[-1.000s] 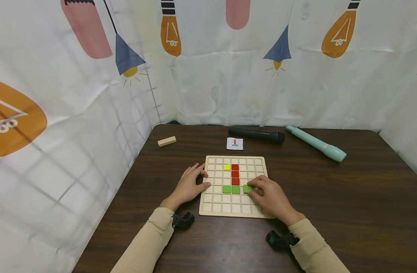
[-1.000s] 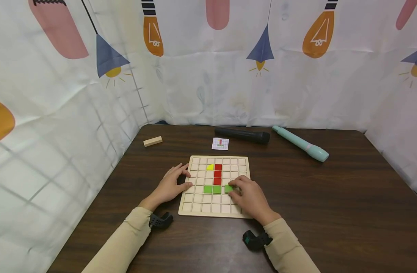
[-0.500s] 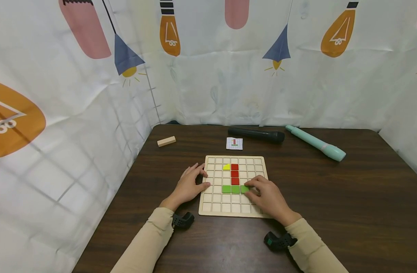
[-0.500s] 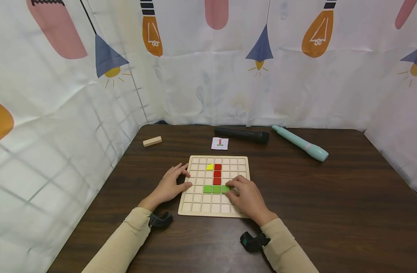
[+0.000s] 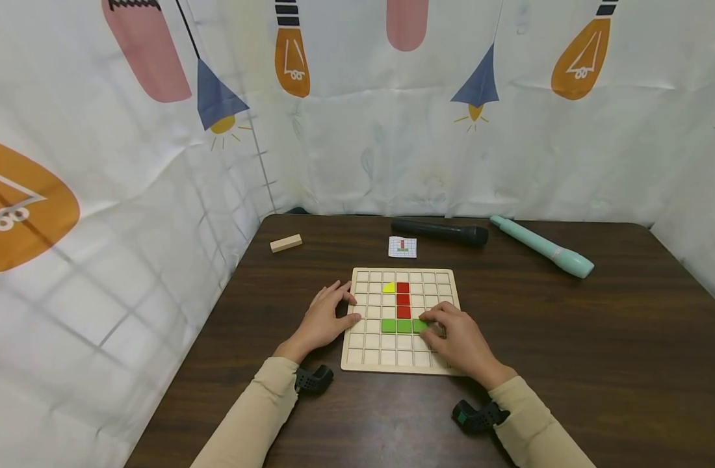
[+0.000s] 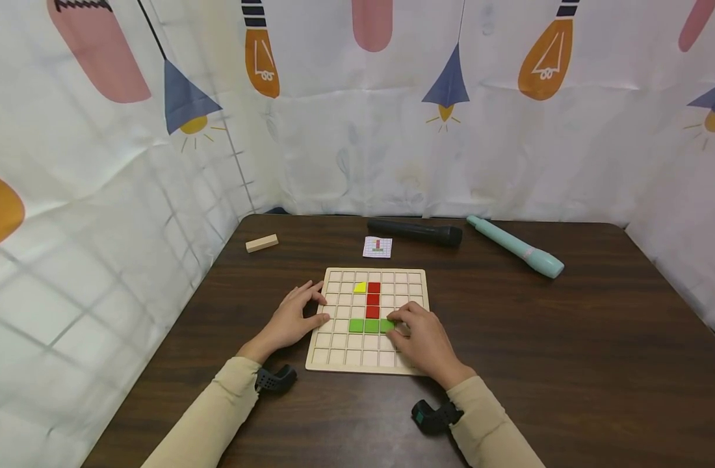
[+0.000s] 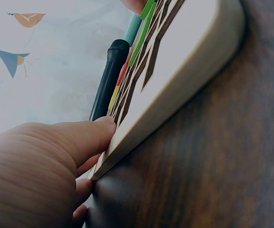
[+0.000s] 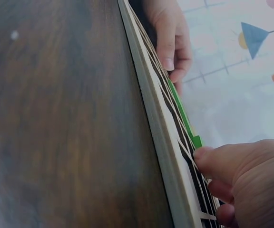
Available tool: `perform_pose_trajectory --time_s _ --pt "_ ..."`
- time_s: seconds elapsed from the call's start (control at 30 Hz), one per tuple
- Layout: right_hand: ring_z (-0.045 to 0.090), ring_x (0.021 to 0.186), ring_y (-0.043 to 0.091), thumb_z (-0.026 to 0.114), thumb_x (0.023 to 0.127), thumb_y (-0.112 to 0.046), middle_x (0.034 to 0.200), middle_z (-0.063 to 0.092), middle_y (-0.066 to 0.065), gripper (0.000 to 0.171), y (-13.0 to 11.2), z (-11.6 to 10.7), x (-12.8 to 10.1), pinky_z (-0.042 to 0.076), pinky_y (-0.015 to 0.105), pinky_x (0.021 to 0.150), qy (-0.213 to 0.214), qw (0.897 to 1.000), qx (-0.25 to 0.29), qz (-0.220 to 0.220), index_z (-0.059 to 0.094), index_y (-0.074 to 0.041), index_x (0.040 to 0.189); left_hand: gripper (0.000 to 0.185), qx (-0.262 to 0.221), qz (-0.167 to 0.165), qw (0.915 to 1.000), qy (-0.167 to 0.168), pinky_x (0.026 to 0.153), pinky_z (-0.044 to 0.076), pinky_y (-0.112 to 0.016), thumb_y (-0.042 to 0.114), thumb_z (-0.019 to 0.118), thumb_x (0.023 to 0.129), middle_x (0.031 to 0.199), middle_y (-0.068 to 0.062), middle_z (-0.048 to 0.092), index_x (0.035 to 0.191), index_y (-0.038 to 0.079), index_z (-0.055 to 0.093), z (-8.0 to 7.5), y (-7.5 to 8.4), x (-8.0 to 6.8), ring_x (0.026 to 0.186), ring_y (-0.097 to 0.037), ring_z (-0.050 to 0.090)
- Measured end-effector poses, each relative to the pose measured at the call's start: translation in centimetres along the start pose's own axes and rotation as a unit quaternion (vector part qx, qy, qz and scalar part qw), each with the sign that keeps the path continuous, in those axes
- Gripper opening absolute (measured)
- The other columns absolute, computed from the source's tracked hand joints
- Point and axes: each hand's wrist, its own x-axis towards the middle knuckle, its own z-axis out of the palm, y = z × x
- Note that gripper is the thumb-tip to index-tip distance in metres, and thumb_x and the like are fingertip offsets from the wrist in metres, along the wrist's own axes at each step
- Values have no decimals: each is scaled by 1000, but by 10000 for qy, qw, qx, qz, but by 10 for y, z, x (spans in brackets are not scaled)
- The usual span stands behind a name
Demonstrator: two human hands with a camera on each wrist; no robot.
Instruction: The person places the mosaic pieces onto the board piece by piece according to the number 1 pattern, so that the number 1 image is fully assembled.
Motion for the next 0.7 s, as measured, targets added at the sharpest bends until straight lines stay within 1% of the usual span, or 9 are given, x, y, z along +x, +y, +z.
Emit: perform_pose_trajectory --time_s 0.23,0.47,0.57,0.7 --pt "49 75 10 81 81 -21 100 61 -7 26 1 0 -1 42 24 63 -2 10000 29 -43 73 -16 106 18 -47 20 10000 30 121 6 -49 27 71 91 156 -8 34 101 17 61 0 2 0 148 -26 19" --pt "48 75 10 80 83 -22 100 61 -7 25 2 2 -2 42 23 63 -20 10000 91 -22 73 -16 106 17 -27 -23 10000 18 121 7 -50 27 72 90 157 -7 34 100 18 61 0 -1 -2 148 -26 19" --pt "48 74 10 79 84 -21 99 61 -7 23 1 3 -3 42 23 63 34 9998 171 -62 74 -15 106 17 -13 -35 10000 7 121 7 -50 27 72 90 157 -6 34 100 18 61 0 -2 -3 148 -26 19" --pt "47 73 9 77 85 -19 98 60 -6 20 2 3 -2 41 23 61 219 9992 308 -97 73 -14 104 17 -9 -29 10000 10 121 7 -50 27 72 90 157 -6 34 100 19 60 0 -3 -3 148 -27 19"
